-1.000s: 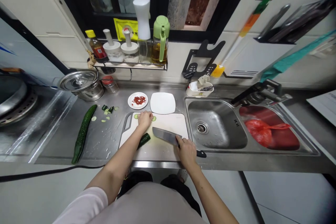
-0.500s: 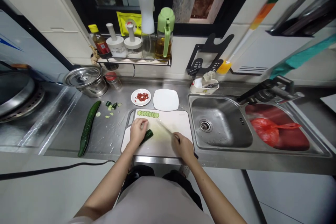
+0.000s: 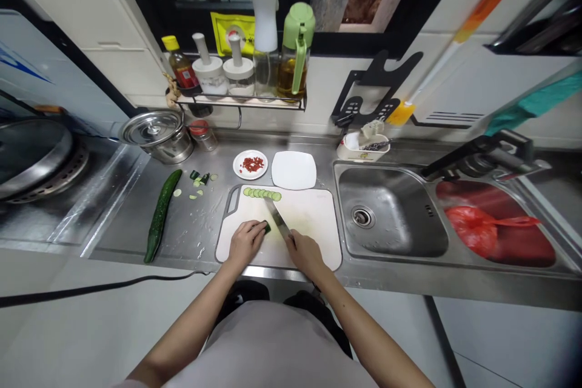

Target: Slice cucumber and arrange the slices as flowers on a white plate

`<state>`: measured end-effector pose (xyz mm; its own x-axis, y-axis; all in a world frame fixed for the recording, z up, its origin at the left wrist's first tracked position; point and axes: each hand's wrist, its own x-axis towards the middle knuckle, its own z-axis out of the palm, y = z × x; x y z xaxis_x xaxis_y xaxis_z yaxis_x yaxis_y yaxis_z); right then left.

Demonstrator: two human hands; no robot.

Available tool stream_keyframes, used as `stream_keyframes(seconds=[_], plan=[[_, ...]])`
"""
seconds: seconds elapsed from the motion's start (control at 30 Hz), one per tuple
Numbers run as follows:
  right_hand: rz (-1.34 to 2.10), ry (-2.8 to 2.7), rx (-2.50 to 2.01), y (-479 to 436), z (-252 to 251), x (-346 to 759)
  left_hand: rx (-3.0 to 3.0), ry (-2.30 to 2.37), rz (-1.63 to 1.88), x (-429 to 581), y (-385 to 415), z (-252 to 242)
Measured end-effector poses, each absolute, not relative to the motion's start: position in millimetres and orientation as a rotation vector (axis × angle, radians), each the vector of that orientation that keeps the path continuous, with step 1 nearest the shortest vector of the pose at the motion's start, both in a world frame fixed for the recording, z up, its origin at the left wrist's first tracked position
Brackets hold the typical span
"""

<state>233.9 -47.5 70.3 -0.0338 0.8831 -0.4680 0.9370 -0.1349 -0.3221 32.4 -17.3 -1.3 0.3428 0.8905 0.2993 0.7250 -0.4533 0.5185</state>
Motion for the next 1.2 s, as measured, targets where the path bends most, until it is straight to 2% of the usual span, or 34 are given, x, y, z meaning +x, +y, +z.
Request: stream_keyframes(seconds=[1.2], plan=[[-0.968, 1.991, 2.038, -43, 80, 208, 2.216, 1.406, 0.829, 26, 1, 1]])
